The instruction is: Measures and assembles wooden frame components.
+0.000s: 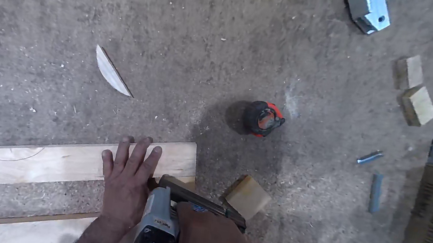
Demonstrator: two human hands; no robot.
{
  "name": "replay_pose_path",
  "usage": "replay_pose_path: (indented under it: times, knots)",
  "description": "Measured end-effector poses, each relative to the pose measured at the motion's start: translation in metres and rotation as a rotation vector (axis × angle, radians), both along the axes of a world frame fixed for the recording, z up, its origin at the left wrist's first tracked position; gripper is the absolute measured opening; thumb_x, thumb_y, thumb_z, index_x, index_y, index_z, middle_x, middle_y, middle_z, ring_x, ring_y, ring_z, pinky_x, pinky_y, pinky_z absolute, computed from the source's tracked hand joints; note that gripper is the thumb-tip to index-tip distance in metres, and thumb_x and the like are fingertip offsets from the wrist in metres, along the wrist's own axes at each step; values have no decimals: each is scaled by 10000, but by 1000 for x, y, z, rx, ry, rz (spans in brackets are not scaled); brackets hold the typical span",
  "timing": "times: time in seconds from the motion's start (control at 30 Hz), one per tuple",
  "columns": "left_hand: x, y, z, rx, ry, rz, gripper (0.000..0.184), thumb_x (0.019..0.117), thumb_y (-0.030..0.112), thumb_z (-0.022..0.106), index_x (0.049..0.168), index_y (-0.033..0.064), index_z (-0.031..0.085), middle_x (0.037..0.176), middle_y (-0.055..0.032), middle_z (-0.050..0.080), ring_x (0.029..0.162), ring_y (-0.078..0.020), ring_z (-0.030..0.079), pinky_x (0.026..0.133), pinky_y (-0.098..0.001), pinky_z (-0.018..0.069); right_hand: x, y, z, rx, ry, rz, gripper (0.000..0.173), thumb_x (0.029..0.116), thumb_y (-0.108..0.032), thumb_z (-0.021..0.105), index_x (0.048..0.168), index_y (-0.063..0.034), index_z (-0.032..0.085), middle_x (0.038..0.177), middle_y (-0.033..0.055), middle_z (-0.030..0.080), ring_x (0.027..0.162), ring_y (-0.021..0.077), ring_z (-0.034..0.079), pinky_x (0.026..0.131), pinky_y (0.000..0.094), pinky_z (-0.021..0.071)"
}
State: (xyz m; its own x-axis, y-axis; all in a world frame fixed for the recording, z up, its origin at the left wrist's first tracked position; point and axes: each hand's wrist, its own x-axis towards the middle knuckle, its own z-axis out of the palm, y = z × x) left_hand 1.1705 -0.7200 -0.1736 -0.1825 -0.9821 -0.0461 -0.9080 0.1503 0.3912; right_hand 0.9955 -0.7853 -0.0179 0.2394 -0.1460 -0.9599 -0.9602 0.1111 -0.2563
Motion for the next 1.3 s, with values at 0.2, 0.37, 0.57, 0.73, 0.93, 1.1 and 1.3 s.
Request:
replay_pose_path:
  times: [0.2, 0.37, 0.57, 0.73, 0.93, 1.1, 1.3]
  knots:
    - [-1, -2, 0, -16, 2, 2, 514, 910, 345, 581, 1416, 261, 622, 1544, -76, 524, 1500, -439, 339, 1136, -760, 195, -3, -5, -2, 56, 69, -16, 468, 930, -318, 666, 1309, -78, 534, 992, 180, 704, 930, 406, 716, 722, 586, 571]
    - [-1, 0, -1, -13, 2, 10, 645, 833, 521, 651, 1426, 270, 608, 1568, -61, 496, 1522, -423, 299, 1144, -762, 170, -10, -5, -2, 64, 90, -21, 470, 903, -346, 696, 1253, -67, 552, 983, 194, 705, 930, 420, 714, 721, 602, 564]
    - [-1, 0, -1, -14, 11, 11, 717, 810, 635, 664, 1417, 255, 621, 1559, -73, 506, 1514, -437, 310, 1145, -772, 167, -17, -1, -1, 33, 104, -50, 457, 900, -353, 701, 1235, -70, 574, 956, 192, 709, 898, 424, 719, 700, 602, 566]
    - [0, 1, -3, -12, -3, 8, 829, 809, 796, 590, 1439, 257, 601, 1576, -72, 487, 1524, -429, 293, 1165, -753, 160, -27, -1, 0, 19, 134, -60, 468, 880, -362, 715, 1223, -78, 573, 948, 188, 708, 893, 422, 718, 696, 601, 564]
    - [0, 1, -4, -10, -21, 9, 930, 763, 890, 556, 1465, 281, 567, 1578, -64, 481, 1530, -407, 289, 1176, -741, 157, -43, -3, -6, -23, 84, -45, 523, 832, -365, 753, 1216, -63, 568, 941, 184, 692, 886, 408, 710, 686, 593, 559]
    - [1, 2, -4, -2, -9, 2, 955, 746, 895, 573, 1476, 280, 550, 1588, -57, 465, 1541, -394, 263, 1183, -733, 137, -53, 0, -6, -30, 86, -59, 581, 811, -368, 773, 1272, -78, 572, 959, 183, 701, 902, 410, 712, 697, 605, 563]
    - [2, 2, -4, -3, -8, -1, 944, 754, 892, 569, 1471, 277, 559, 1588, -57, 465, 1542, -392, 260, 1186, -731, 133, -59, -2, -9, -47, 70, -56, 600, 793, -406, 799, 1230, -67, 569, 943, 176, 687, 893, 397, 705, 701, 595, 561]
